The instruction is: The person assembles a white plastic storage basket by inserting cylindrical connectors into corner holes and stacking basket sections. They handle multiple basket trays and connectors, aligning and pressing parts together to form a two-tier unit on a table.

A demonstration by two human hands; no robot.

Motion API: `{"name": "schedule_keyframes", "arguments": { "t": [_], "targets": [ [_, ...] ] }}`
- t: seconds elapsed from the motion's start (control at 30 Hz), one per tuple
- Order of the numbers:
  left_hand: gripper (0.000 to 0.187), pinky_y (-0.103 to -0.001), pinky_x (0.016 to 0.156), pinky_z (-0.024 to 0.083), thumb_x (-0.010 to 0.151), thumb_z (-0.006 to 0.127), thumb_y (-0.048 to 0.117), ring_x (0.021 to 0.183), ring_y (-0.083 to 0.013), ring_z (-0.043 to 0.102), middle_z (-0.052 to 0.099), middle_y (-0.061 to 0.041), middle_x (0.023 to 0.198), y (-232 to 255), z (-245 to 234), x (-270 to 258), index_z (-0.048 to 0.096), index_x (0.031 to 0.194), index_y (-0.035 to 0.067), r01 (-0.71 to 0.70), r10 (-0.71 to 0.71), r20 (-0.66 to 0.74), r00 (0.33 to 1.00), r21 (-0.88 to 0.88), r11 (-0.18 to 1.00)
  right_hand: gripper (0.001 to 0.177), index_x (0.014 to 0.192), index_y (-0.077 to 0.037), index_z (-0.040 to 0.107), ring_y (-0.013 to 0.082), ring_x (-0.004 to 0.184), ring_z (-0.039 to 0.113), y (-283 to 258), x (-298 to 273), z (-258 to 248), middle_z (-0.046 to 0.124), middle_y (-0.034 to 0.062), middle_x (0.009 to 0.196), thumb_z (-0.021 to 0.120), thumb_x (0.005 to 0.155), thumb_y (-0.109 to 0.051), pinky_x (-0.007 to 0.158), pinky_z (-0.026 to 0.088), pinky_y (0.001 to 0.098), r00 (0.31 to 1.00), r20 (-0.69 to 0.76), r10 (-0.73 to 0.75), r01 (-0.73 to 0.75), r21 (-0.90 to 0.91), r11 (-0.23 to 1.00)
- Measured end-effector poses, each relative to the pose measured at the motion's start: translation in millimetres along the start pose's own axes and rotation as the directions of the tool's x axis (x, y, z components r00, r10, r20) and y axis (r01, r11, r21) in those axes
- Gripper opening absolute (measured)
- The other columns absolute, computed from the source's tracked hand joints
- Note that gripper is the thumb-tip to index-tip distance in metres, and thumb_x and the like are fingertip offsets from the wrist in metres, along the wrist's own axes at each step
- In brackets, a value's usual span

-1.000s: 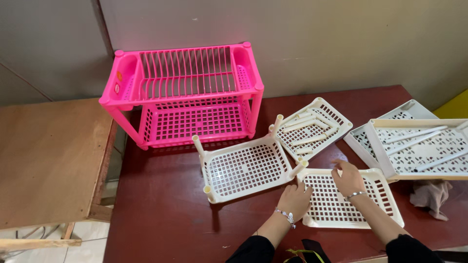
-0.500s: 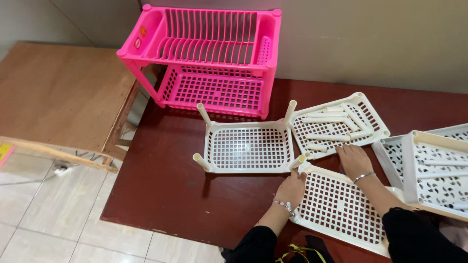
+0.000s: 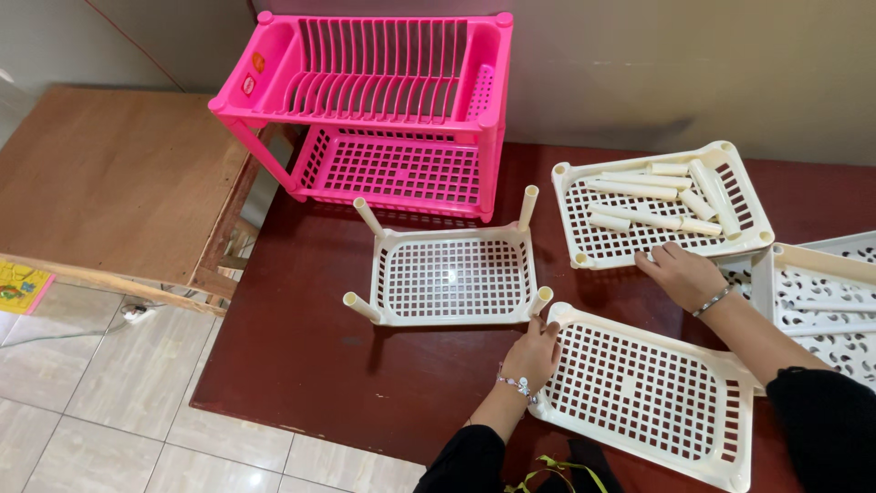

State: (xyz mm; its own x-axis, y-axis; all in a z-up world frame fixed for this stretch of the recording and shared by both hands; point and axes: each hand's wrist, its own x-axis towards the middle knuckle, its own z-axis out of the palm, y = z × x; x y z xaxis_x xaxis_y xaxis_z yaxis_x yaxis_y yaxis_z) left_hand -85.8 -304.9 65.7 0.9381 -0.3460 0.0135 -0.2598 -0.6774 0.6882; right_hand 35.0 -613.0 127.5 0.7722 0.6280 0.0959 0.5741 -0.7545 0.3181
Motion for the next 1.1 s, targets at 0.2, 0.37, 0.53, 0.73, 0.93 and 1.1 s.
{"name": "schedule_keyframes", "arguments": {
  "t": [0.2, 0.37, 0.53, 0.73, 0.93, 1.1],
  "targets": [
    [0.028, -0.047, 0.072, 0.059, 0.096, 0.062, 0.014, 0.084, -0.0410, 0.070, 0.056, -0.026, 0.123, -3, 9, -2, 0.057, 0.121, 0.004, -0.061, 0.058, -0.111, 0.992, -0.027, 0.998, 0.036, 0.114, -0.010, 0.066, 0.0213, 0.088, 0.064, 14, -28, -42, 0.063, 0.0045, 0.090, 0.065, 0.079, -0.006, 0.073, 0.058, 0.0329, 0.988, -0.132, -0.086, 0.089, 0.022, 0.996],
    [0.028, -0.045, 0.071, 0.060, 0.097, 0.062, 0.014, 0.081, -0.0371, 0.071, 0.057, -0.023, 0.121, -4, 9, -6, 0.060, 0.122, 0.004, -0.018, 0.014, -0.100, 0.995, -0.041, 0.999, 0.052, 0.125, -0.010, 0.066, 0.0228, 0.094, 0.065, 8, -76, -69, 0.066, 0.0071, 0.100, 0.066, 0.074, -0.001, 0.076, 0.058, 0.0321, 0.989, -0.085, -0.123, 0.130, 0.082, 0.988],
    [0.030, -0.043, 0.073, 0.060, 0.094, 0.064, 0.016, 0.083, -0.0338, 0.071, 0.059, -0.018, 0.114, -4, 4, -4, 0.062, 0.123, 0.006, 0.000, -0.008, -0.110, 0.994, -0.073, 0.997, 0.052, 0.127, -0.010, 0.061, 0.0236, 0.101, 0.064, -23, -137, -85, 0.067, 0.0080, 0.109, 0.067, 0.076, -0.005, 0.086, 0.056, 0.0344, 0.992, -0.007, -0.128, 0.128, 0.108, 0.986],
    [0.027, -0.046, 0.078, 0.056, 0.093, 0.064, 0.017, 0.092, -0.0336, 0.067, 0.059, -0.015, 0.109, -1, -5, -6, 0.066, 0.118, 0.009, -0.005, -0.005, -0.117, 0.993, -0.081, 0.997, 0.065, 0.135, -0.015, 0.058, 0.0257, 0.104, 0.062, -77, -183, -126, 0.065, 0.0060, 0.114, 0.068, 0.071, -0.013, 0.089, 0.051, 0.0396, 0.991, 0.059, -0.123, 0.105, 0.241, 0.965],
    [0.026, -0.049, 0.083, 0.053, 0.093, 0.063, 0.016, 0.099, -0.0374, 0.061, 0.059, -0.015, 0.111, 10, -9, -10, 0.066, 0.117, 0.009, 0.026, -0.058, -0.154, 0.986, -0.203, 0.979, 0.062, 0.132, -0.020, 0.060, 0.0235, 0.098, 0.060, -103, -176, -160, 0.061, 0.0020, 0.107, 0.065, 0.072, -0.006, 0.087, 0.050, 0.0397, 0.979, 0.167, -0.118, 0.056, 0.334, 0.941],
    [0.026, -0.049, 0.089, 0.047, 0.090, 0.064, 0.016, 0.097, -0.0366, 0.059, 0.060, -0.013, 0.112, 12, -1, -12, 0.069, 0.114, 0.009, -0.011, -0.018, -0.190, 0.982, -0.150, 0.989, 0.065, 0.136, -0.021, 0.060, 0.0237, 0.100, 0.060, -94, -150, -174, 0.061, 0.0018, 0.108, 0.066, 0.073, -0.003, 0.085, 0.051, 0.0373, 0.968, 0.204, -0.145, 0.057, 0.383, 0.922]
  ]
}}
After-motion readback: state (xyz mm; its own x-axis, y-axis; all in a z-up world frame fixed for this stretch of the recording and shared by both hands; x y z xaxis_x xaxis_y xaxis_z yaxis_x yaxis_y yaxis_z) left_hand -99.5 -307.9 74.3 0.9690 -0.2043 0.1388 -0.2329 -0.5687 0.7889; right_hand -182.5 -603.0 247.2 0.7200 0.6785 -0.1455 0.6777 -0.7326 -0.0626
